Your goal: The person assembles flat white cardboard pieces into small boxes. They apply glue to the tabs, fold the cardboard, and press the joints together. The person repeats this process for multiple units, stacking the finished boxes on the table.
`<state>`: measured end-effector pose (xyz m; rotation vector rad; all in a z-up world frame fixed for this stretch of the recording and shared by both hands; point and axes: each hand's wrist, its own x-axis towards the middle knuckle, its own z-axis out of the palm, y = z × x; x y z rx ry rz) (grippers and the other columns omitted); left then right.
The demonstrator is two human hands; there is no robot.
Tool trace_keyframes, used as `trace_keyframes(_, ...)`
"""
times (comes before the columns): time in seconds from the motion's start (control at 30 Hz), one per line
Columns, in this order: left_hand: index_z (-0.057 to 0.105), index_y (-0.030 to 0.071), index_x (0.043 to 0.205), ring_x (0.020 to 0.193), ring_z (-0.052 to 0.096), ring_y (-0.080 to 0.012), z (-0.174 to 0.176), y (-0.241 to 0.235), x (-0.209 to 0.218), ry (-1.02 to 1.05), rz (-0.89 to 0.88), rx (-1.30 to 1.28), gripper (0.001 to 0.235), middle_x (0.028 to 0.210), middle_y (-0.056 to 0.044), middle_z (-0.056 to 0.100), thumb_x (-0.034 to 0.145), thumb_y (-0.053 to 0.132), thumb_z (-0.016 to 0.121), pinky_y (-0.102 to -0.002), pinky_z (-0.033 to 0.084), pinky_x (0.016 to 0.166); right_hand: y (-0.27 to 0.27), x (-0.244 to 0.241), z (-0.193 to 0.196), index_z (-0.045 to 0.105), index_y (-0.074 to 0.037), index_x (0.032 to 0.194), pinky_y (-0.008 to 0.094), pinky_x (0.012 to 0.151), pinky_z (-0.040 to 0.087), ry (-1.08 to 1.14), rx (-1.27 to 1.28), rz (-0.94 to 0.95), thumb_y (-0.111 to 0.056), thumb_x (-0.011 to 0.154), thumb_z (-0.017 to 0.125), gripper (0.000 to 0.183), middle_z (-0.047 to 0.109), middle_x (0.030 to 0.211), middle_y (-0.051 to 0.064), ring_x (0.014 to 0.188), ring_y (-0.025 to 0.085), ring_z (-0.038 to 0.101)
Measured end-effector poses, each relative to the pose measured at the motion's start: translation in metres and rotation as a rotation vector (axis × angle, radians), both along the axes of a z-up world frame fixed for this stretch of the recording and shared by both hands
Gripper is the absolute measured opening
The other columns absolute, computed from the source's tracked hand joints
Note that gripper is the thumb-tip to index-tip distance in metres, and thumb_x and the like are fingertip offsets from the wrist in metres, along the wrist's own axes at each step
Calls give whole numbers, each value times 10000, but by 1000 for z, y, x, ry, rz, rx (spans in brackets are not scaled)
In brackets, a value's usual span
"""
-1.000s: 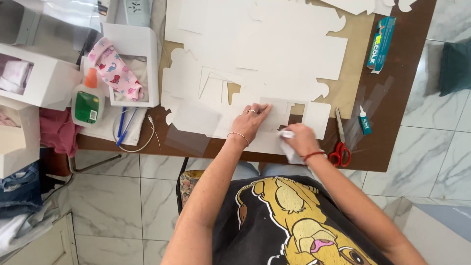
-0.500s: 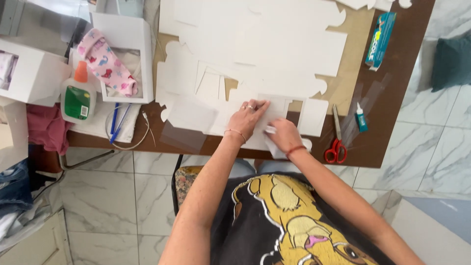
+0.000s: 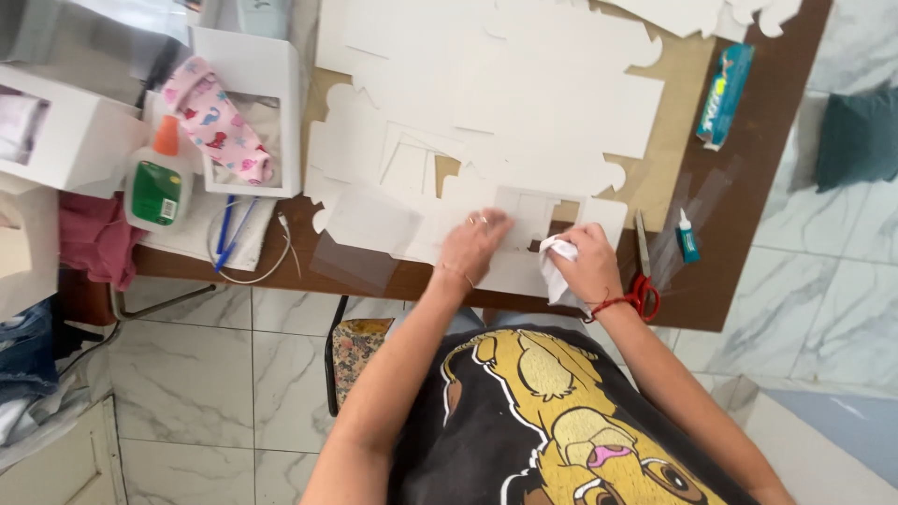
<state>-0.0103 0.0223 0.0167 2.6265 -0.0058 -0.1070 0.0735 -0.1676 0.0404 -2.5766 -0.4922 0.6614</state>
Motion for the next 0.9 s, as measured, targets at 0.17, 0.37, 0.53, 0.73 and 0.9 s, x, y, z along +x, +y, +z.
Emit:
trace_keyframes(0.17,409,223,1201,658,588,-267,40,-6,-42,150,63,-137,402,752,-61,534,812,305,468,-383,497,562,46,10,-17,616,-159,830,314,780,463,-90,258,256,-199,715,677,136,611,876,-4,866,208,588)
trace_keyframes(0.37,266,247,1317,651,627,-269,36,-13,-49,465,83,60,578,734,-63,616,805,409,480,-418,498,530,79,-6,-30,561,-177,767,290,747,457,-164,235,634,-214,729,608,72,552,754,2,800,193,571)
trace_keyframes(0.53,25,184,1379,745,641,-251,64,-21,-32,789,38,45,677,813,-101,648,866,374,425,-428,506,562,70,7,-65,554,-154,787,300,756,453,-143,234,617,-208,770,538,59,528,782,29,820,223,552)
trace_keyframes(0.73,29,51,1361,642,630,-244,25,-44,-37,771,23,58,710,718,-86,630,855,345,431,-471,492,482,88,53,-75,597,-198,787,279,716,461,-341,157,493,-174,760,595,36,513,723,-1,709,192,549)
trace_keyframes(0.9,-11,15,1354,779,629,-280,49,-35,-26,840,15,-12,708,838,-127,629,873,298,425,-479,502,573,65,-11,-86,566,-199,726,298,715,459,-144,203,603,-174,677,601,66,513,716,3,732,209,545)
